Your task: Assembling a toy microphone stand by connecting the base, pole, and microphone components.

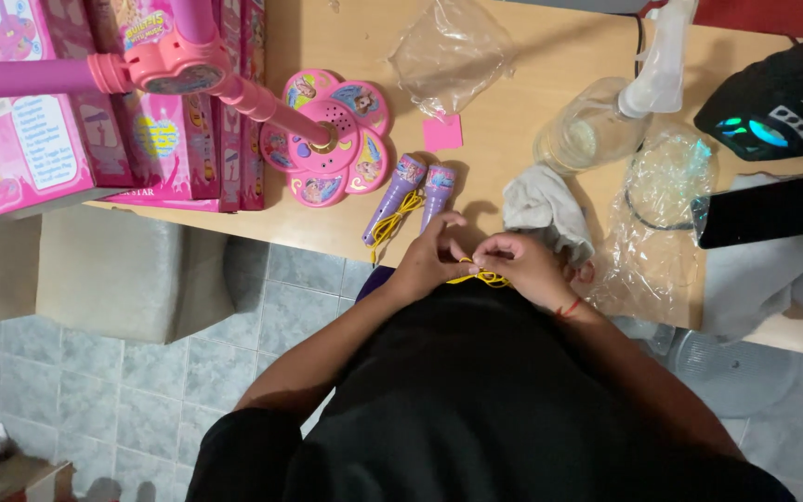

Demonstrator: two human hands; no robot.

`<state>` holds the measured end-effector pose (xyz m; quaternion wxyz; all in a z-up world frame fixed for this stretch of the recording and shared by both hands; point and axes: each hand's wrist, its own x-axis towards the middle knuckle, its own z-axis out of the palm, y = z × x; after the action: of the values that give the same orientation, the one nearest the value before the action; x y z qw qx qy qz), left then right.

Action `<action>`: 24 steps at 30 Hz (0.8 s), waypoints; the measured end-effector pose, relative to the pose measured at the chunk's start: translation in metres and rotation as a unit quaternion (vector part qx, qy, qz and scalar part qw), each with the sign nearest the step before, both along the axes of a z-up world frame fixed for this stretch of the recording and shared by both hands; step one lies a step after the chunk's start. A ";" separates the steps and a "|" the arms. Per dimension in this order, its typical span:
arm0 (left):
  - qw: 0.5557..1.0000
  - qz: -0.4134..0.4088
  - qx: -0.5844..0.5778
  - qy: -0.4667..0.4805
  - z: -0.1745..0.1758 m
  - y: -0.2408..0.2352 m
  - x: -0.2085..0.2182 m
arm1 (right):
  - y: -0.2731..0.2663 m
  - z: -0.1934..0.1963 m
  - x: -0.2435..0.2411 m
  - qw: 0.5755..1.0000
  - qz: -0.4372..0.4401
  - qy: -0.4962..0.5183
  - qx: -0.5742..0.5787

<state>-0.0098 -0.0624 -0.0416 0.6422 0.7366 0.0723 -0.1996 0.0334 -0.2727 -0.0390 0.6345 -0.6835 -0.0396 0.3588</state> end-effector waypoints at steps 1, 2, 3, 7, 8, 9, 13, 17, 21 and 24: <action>0.999 0.000 -0.046 0.011 -0.009 -0.002 -0.002 | -0.001 -0.005 -0.002 1.000 -0.003 -0.008 -0.002; 0.996 -0.002 -0.092 0.022 -0.017 -0.004 -0.003 | -0.001 -0.009 -0.004 1.000 -0.009 -0.017 -0.003; 0.995 -0.002 -0.092 0.022 -0.013 -0.006 -0.003 | -0.005 -0.011 -0.005 1.000 -0.009 -0.016 -0.004; 0.995 0.004 -0.094 0.020 -0.008 -0.010 -0.002 | -0.012 -0.014 -0.005 0.999 -0.024 -0.024 -0.019; 0.996 0.006 -0.087 0.009 -0.010 -0.010 -0.002 | -0.011 -0.014 -0.004 0.999 -0.029 -0.031 -0.023; 0.996 0.006 -0.087 0.008 -0.014 -0.010 -0.002 | -0.010 -0.008 -0.004 0.999 -0.028 -0.033 -0.023; 0.996 0.010 -0.086 0.004 -0.012 -0.010 -0.005 | -0.006 0.017 -0.005 0.997 -0.016 -0.059 -0.037; 0.995 0.012 -0.098 -0.018 -0.015 -0.007 -0.008 | 0.000 0.026 -0.002 0.975 0.033 -0.129 -0.177; 0.995 -0.002 -0.093 -0.042 -0.009 -0.004 -0.007 | -0.002 0.002 -0.006 0.942 0.099 -0.153 -0.280; 0.992 -0.028 -0.065 -0.102 0.001 -0.003 -0.004 | -0.007 -0.034 -0.008 0.934 0.134 -0.161 -0.291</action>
<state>-0.0141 -0.0657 -0.0401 0.6870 0.7114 -0.0273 -0.1453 0.0252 -0.2793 -0.0731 0.3390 -0.8749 -0.1265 0.3219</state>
